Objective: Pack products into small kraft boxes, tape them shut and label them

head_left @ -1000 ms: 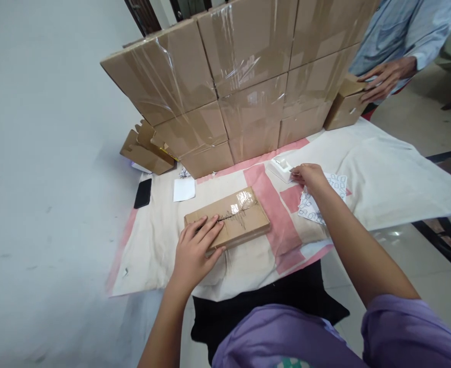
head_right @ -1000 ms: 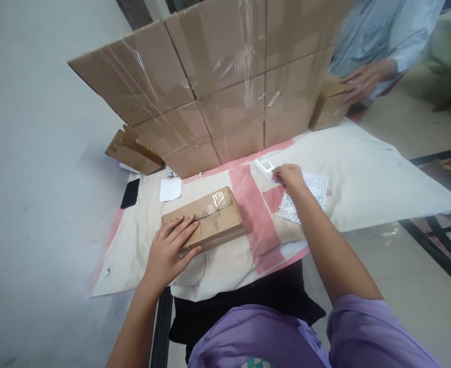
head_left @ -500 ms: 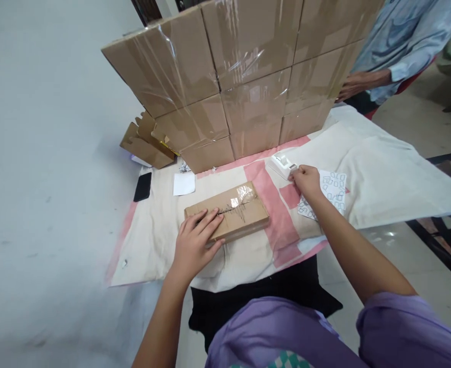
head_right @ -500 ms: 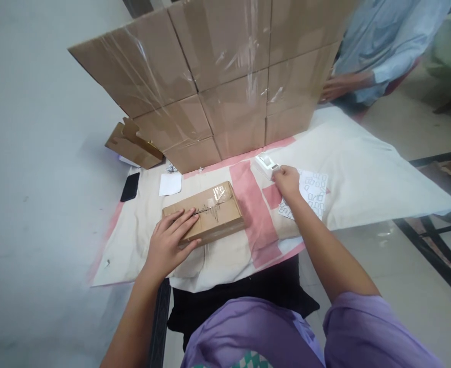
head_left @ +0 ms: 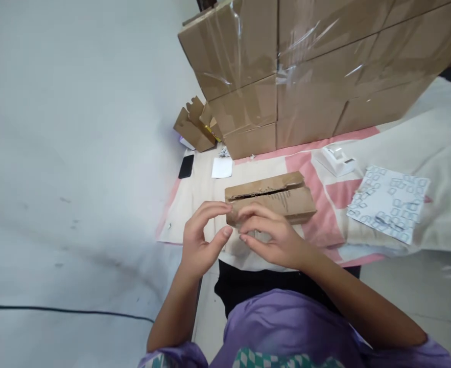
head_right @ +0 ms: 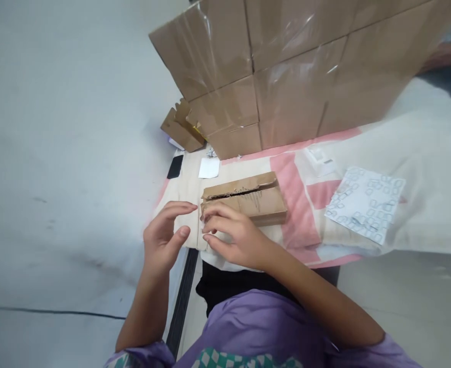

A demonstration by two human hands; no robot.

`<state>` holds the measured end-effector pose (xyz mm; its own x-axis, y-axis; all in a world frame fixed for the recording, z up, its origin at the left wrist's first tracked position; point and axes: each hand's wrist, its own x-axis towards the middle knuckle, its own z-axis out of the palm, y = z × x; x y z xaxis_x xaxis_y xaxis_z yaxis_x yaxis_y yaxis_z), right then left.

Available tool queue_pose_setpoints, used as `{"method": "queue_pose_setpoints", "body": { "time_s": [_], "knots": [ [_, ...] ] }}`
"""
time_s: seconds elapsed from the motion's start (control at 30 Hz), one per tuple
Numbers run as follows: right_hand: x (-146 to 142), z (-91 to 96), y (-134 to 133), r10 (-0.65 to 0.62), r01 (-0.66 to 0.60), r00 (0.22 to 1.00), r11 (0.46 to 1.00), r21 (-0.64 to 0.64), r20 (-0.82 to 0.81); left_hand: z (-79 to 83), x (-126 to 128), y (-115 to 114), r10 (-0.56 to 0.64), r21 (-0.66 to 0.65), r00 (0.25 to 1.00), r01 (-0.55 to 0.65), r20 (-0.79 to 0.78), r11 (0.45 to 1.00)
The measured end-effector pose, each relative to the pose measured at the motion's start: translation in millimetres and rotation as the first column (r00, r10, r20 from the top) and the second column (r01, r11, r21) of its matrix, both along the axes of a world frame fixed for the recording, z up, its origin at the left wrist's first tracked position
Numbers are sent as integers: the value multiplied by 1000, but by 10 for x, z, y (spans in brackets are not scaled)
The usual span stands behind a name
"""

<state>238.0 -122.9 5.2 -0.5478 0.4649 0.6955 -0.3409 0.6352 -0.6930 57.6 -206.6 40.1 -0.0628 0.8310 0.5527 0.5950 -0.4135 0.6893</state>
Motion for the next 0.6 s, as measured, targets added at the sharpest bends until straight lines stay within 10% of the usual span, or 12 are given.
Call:
{"method": "queue_pose_setpoints", "body": {
  "time_s": [0.2, 0.4, 0.6],
  "knots": [
    [-178, -210, -81, 45, -44, 999, 997, -69, 0, 54, -267, -80, -172, -226, 965, 126, -197, 966],
    [-149, -266, -155, 34, -22, 995, 992, -126, 92, -87, -320, -69, -139, -392, 988, 152, 61, 907],
    [-141, -307, -216, 13, 18, 984, 984, -175, 177, -322, -217, -35, -68, -169, 978, 102, 198, 980]
  ]
}}
